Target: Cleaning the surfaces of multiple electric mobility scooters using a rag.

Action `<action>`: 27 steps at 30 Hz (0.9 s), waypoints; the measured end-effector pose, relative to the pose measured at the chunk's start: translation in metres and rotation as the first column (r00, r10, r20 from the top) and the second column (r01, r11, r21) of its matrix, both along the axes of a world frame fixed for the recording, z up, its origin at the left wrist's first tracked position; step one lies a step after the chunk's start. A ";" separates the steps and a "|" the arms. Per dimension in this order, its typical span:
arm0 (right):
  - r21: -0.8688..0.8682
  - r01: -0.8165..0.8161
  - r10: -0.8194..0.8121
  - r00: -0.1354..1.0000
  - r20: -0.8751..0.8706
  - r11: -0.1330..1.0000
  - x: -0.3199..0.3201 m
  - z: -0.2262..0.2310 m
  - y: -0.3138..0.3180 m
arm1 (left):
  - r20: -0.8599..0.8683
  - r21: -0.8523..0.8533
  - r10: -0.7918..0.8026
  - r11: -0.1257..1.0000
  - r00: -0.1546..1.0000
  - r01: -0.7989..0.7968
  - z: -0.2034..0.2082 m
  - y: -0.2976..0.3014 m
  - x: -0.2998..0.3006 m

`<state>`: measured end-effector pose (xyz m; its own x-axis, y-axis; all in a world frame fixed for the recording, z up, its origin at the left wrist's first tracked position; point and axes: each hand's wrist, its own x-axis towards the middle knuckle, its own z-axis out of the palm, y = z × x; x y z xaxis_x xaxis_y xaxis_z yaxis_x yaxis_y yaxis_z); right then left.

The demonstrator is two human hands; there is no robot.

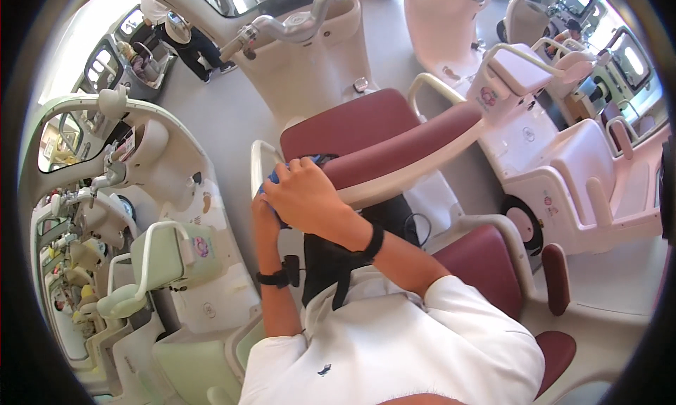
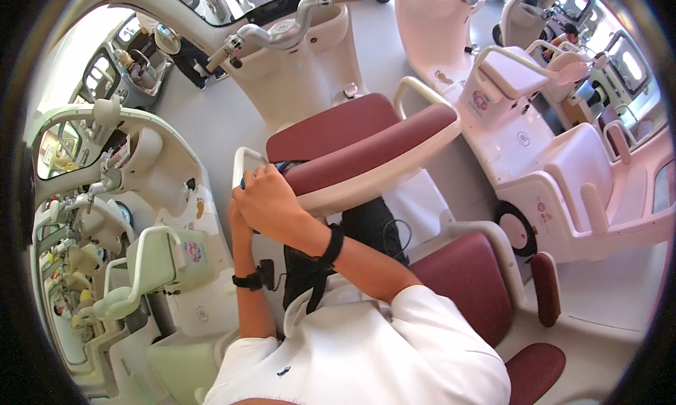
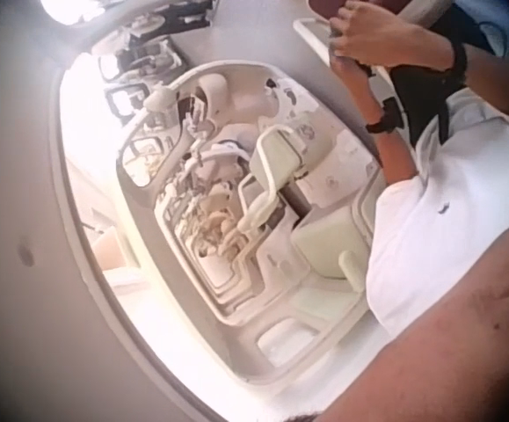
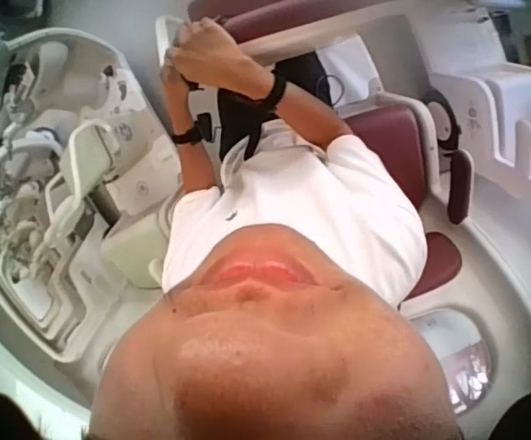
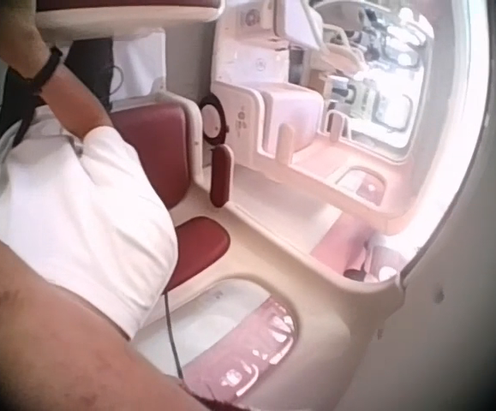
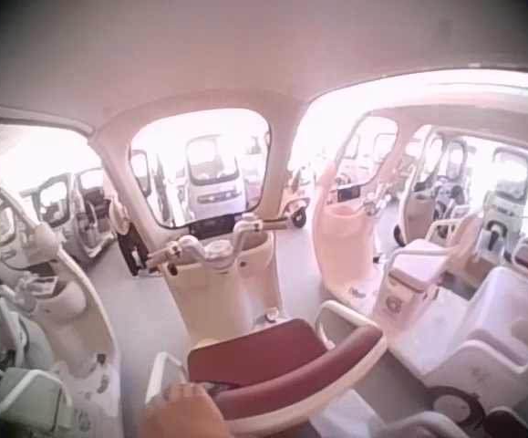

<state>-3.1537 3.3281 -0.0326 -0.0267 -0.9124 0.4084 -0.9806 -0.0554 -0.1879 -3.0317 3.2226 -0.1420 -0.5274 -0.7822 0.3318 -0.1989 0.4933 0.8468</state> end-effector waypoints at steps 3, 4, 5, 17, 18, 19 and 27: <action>0.014 0.019 -0.017 0.990 -0.142 1.000 0.005 0.009 0.003 | 0.055 -0.135 0.049 0.990 0.997 -0.041 -0.011 0.008 0.009; 0.140 0.042 -0.020 0.988 -0.153 0.989 0.015 0.009 0.006 | 0.116 -0.263 0.106 0.962 0.988 -0.073 -0.023 0.013 0.013; 0.133 0.035 -0.015 0.989 -0.148 0.990 0.022 0.010 0.009 | 0.160 -0.402 0.173 0.911 0.972 -0.096 -0.026 0.014 0.014; 0.259 0.208 0.041 0.700 -0.713 0.943 0.072 0.000 -0.006 | -0.318 0.036 0.098 0.995 0.943 -0.091 -0.059 -0.024 0.023; 0.366 0.180 0.132 0.718 -0.683 0.913 0.071 -0.002 -0.008 | -0.328 0.033 0.089 0.996 0.941 -0.083 -0.051 -0.037 0.024; 0.468 0.148 0.220 0.734 -0.642 0.871 0.068 -0.001 -0.010 | -0.080 0.054 0.032 0.998 0.996 -0.028 -0.039 -0.053 0.030; 0.713 -0.029 0.503 0.729 -0.464 0.700 0.093 -0.014 -0.007 | -0.015 0.237 0.060 0.970 0.998 -0.055 -0.017 -0.024 0.019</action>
<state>-3.0610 3.3213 -0.0462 0.2861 -0.8593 -0.4241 -0.8419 -0.4367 0.3169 -3.0125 3.1988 -0.1588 -0.4737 -0.8686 0.1452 -0.2013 0.2673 0.9424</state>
